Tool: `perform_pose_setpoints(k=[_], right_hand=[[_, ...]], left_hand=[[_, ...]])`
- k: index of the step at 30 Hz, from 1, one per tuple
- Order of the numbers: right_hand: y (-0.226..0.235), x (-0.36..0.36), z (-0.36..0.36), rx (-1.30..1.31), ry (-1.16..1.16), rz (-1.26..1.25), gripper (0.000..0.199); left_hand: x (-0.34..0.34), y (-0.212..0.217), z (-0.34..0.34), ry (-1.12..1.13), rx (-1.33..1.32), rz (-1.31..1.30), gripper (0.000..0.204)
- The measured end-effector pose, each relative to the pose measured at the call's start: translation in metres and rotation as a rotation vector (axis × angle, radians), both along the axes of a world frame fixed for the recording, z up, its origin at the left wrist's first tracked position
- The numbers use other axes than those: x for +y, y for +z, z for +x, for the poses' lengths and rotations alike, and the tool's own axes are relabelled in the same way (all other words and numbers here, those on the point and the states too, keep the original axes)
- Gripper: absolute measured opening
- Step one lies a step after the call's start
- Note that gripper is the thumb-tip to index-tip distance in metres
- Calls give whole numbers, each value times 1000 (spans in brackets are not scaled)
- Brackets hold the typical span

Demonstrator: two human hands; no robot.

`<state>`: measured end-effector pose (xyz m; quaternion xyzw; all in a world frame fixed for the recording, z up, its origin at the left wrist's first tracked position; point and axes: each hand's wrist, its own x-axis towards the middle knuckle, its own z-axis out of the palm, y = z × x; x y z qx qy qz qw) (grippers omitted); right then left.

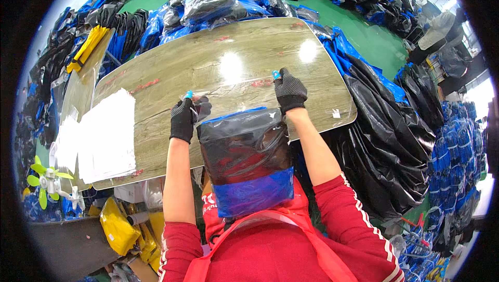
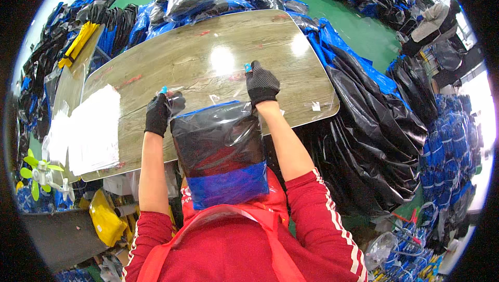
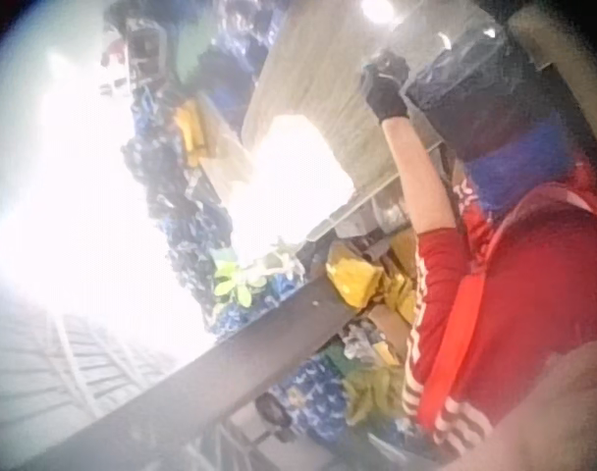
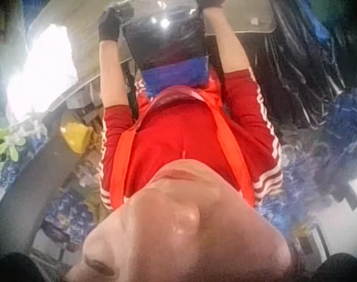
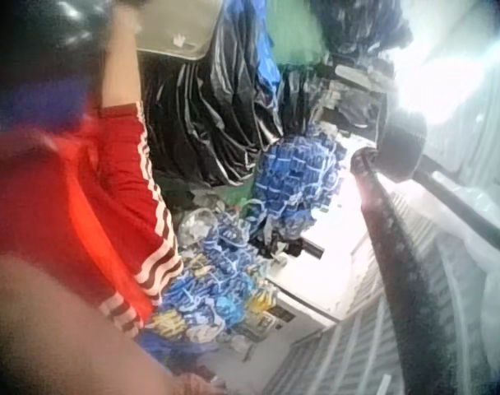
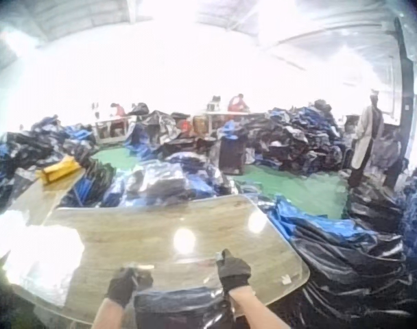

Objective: The person repeatedly folds blue and black tarps and places them into clear plastic bags on a table. The person handles each tarp one at a time, folds it, and inserts it into a bag, repeating the cycle throughout the clip.

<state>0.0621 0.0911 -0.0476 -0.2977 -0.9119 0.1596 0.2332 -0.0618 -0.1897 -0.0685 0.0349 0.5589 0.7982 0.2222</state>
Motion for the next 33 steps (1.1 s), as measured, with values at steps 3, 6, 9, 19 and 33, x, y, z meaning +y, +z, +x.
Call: perform_pose_setpoints(k=[3,6,9,19,33], right_hand=[[28,-17,-10,414,237,261,33],[55,-75,-39,240,849,-16,24],[65,-109,-66,106,907,39,18],[46,-102,-89,56,1087,499,20],[77,-106,-61,131,1041,219,13]], left_hand=[[-7,10,1,-24,-86,122,33],[-11,28,3,-79,117,-123,32],[-15,37,7,-137,266,-196,26],[-27,41,6,-291,477,-385,26],[-29,53,16,-305,217,-199,23]])
